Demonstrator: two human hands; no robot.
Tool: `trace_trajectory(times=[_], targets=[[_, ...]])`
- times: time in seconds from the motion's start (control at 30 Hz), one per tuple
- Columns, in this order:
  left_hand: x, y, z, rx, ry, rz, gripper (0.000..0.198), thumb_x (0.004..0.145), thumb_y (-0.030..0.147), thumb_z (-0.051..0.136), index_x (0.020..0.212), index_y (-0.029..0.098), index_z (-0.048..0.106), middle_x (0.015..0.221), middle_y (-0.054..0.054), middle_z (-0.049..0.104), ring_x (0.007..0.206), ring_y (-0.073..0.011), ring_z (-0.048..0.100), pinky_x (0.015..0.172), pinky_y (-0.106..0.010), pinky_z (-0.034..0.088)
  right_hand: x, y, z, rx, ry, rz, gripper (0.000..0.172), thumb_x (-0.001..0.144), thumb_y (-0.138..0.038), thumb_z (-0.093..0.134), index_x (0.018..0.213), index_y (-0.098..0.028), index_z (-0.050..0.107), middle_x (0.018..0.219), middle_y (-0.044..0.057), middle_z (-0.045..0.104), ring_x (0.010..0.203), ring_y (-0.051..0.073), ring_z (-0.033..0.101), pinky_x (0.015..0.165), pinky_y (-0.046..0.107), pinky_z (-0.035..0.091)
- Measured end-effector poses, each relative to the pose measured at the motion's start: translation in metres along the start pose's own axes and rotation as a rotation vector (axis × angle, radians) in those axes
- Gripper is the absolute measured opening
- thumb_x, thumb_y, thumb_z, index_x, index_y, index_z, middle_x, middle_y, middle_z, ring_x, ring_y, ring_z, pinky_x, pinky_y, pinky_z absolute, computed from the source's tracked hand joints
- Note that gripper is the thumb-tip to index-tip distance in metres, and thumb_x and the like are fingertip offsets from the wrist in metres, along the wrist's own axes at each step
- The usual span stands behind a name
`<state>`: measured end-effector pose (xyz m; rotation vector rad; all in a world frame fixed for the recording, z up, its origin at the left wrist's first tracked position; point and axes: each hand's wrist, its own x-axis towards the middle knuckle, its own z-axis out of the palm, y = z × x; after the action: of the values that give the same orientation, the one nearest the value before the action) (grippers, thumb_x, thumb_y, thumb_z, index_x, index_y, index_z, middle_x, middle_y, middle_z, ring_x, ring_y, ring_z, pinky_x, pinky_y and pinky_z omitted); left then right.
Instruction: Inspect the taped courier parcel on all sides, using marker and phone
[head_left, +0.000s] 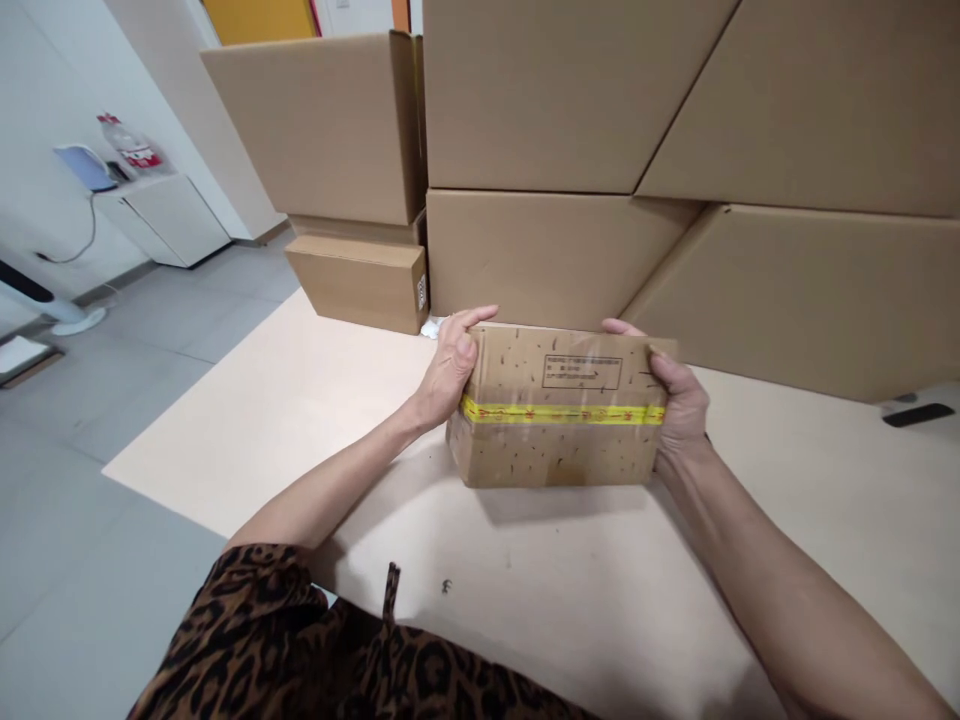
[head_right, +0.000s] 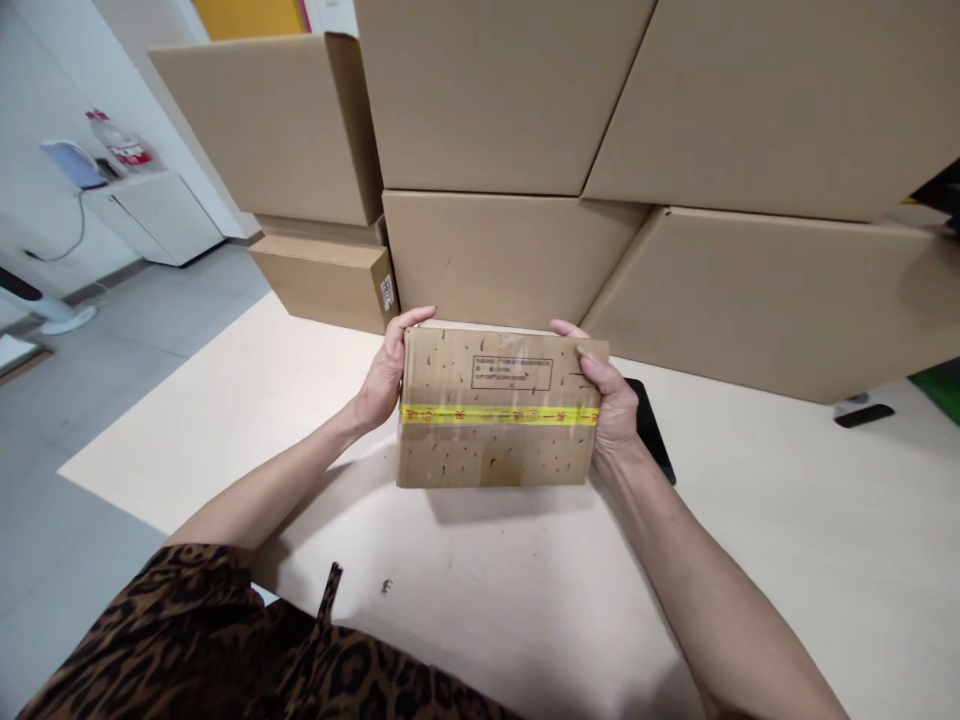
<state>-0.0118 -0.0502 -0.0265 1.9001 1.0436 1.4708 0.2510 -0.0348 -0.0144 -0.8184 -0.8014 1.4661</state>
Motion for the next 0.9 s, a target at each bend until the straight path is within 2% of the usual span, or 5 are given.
trace_trajectory(times=[0.17, 0.43, 0.63, 0.77, 0.9], targets=[[0.002, 0.023, 0.000, 0.005, -0.040, 0.164, 0.057, 0.107, 0.068, 0.039, 0.151, 0.034, 0.052, 0.153, -0.010, 0.058, 0.145, -0.0291, 0.051, 0.127, -0.053, 0.036, 0.005, 0.003, -0.009, 0.031, -0.004, 0.050, 0.063, 0.064, -0.052, 0.075, 0.118, -0.020, 0.081, 0.094, 0.008, 0.084, 0.103, 0.038, 0.078, 0.096, 0.059, 0.062], [0.003, 0.047, 0.003, -0.097, 0.050, -0.136, 0.073, 0.079, 0.088, 0.067, 0.111, 0.022, 0.064, 0.122, -0.012, 0.066, 0.123, -0.0300, 0.062, 0.112, -0.052, 0.046, 0.005, 0.006, -0.012, 0.026, -0.055, 0.096, 0.055, 0.069, -0.054, 0.072, 0.113, -0.022, 0.083, 0.099, 0.008, 0.084, 0.105, 0.037, 0.077, 0.098, 0.057, 0.061], [0.002, 0.076, 0.003, -0.050, 0.066, -0.044, 0.056, 0.081, 0.076, 0.075, 0.089, 0.022, 0.064, 0.109, -0.008, 0.072, 0.111, -0.0247, 0.067, 0.101, -0.043, 0.050, 0.001, 0.005, -0.014, 0.032, -0.115, 0.245, 0.058, 0.077, -0.056, 0.065, 0.124, -0.025, 0.079, 0.102, 0.004, 0.085, 0.096, 0.031, 0.078, 0.096, 0.052, 0.060], [0.000, 0.086, 0.000, -0.073, 0.021, -0.042, 0.039, 0.101, 0.060, 0.060, 0.102, 0.023, 0.072, 0.105, -0.006, 0.077, 0.099, -0.0203, 0.067, 0.093, -0.039, 0.051, 0.005, 0.009, -0.017, 0.075, -0.076, 0.220, 0.032, 0.075, -0.051, 0.071, 0.098, -0.030, 0.080, 0.089, 0.001, 0.085, 0.100, 0.033, 0.079, 0.099, 0.053, 0.061], [0.000, 0.090, -0.005, -0.028, -0.108, 0.003, 0.045, 0.089, 0.058, 0.076, 0.123, 0.029, 0.073, 0.125, -0.006, 0.076, 0.119, -0.0274, 0.065, 0.108, -0.046, 0.048, 0.010, 0.012, -0.021, 0.057, -0.040, 0.233, 0.033, 0.073, -0.057, 0.069, 0.091, -0.030, 0.077, 0.083, 0.003, 0.083, 0.104, 0.037, 0.079, 0.092, 0.056, 0.062]])
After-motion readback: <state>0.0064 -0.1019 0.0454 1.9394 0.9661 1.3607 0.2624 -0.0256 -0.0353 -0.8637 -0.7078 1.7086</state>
